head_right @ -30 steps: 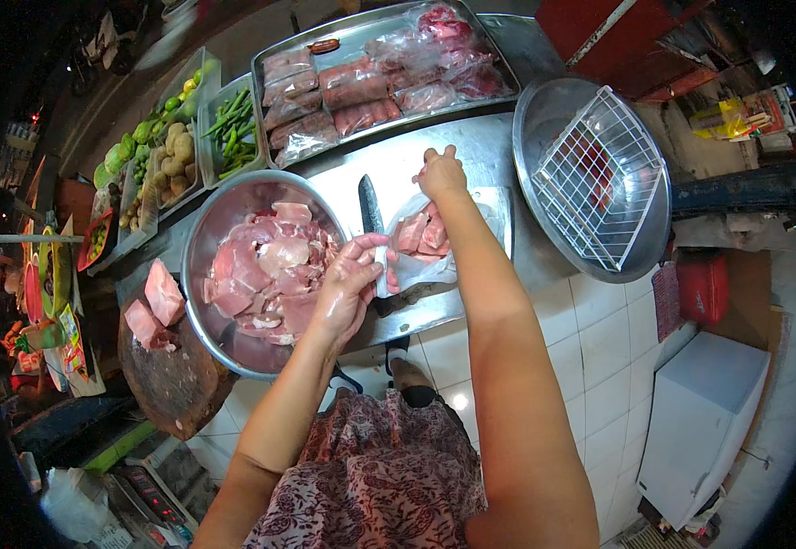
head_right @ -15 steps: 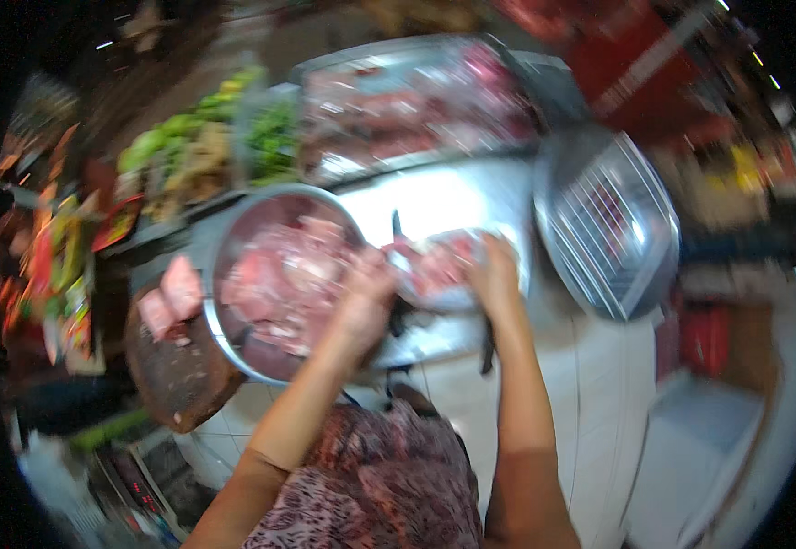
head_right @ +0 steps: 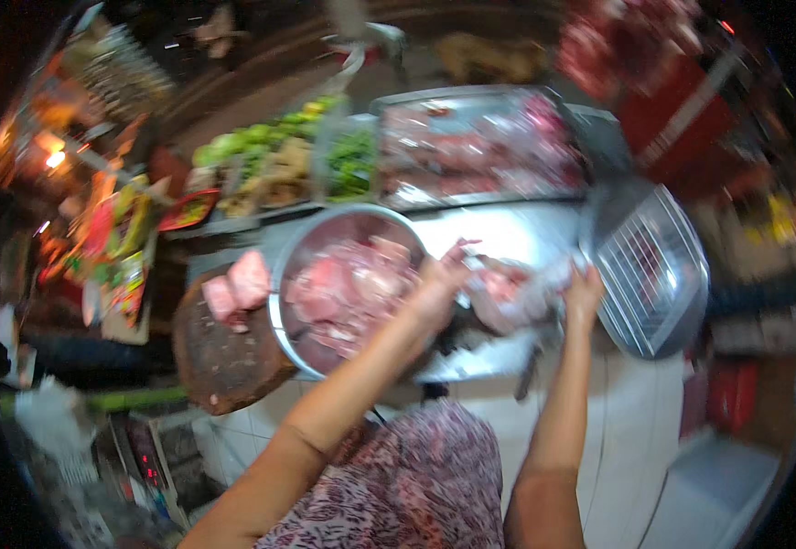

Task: The person cuts raw meat into smaller pieces using a cleaver on a wooden cutting board, places the pieces into a metal bowl, and packs some into a plastic bag. The person also wipes the cutting board with a cloth and interacts with a customer.

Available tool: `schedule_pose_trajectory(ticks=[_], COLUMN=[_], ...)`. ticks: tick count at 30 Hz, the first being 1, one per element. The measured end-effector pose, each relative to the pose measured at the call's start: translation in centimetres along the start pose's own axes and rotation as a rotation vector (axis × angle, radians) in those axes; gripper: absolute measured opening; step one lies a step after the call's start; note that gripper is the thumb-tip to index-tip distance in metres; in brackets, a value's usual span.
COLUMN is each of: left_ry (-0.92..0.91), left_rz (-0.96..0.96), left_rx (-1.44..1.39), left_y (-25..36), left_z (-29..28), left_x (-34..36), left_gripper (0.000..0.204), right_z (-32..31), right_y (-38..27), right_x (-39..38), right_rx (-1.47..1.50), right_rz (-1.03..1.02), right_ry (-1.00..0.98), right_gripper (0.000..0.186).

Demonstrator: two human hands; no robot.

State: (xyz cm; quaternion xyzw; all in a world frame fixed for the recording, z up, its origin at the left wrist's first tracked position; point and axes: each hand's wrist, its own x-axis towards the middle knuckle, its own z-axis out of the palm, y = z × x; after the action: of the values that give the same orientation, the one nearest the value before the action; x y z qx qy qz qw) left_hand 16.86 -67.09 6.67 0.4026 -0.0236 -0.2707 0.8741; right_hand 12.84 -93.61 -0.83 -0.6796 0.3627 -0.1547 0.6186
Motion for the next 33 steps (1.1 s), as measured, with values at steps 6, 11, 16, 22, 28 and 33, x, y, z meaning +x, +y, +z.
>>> schedule_pose_trajectory(ticks=[6,11,16,22,28,33], left_ry=[-0.135,-0.075,0.158,0.381,0.598,0.989], left_rz=[0.013,-0.037,0.069,0.159,0.309,0.396], left_rx=[0.238,0.757,0.72,0.643,0.579,0.386], left_y=[2.2,2.5,3.6,4.6,8.3,13.4], left_z=[1.4,-1.1,-7.3,-11.5,-19.6,-27.3], left_x=[1.1,1.4,-2.4,-10.9,-22.7,-37.3], left_gripper=[0.044,0.043,0.035,0.018,0.011,0.026], right_z=[-1.8,-1.6,-1.8,4.6,14.1,22.3], right_y=[-6.9,-5.3,-3.6,-4.9,-6.0,-5.5], right_x=[-0.8,-1.5,-2.8,-7.0,-14.9,-24.0], right_rx=[0.189,0.052,-0.637,-0.403,-0.503,-0.561], right_rz=[-0.259,-0.228,-0.591,-0.553,-0.708,-0.817], right_ry=[0.049,0.015,0.145,-0.054,-0.458,-0.834], right_gripper=[0.014,0.015,0.046,0.027,0.018,0.015])
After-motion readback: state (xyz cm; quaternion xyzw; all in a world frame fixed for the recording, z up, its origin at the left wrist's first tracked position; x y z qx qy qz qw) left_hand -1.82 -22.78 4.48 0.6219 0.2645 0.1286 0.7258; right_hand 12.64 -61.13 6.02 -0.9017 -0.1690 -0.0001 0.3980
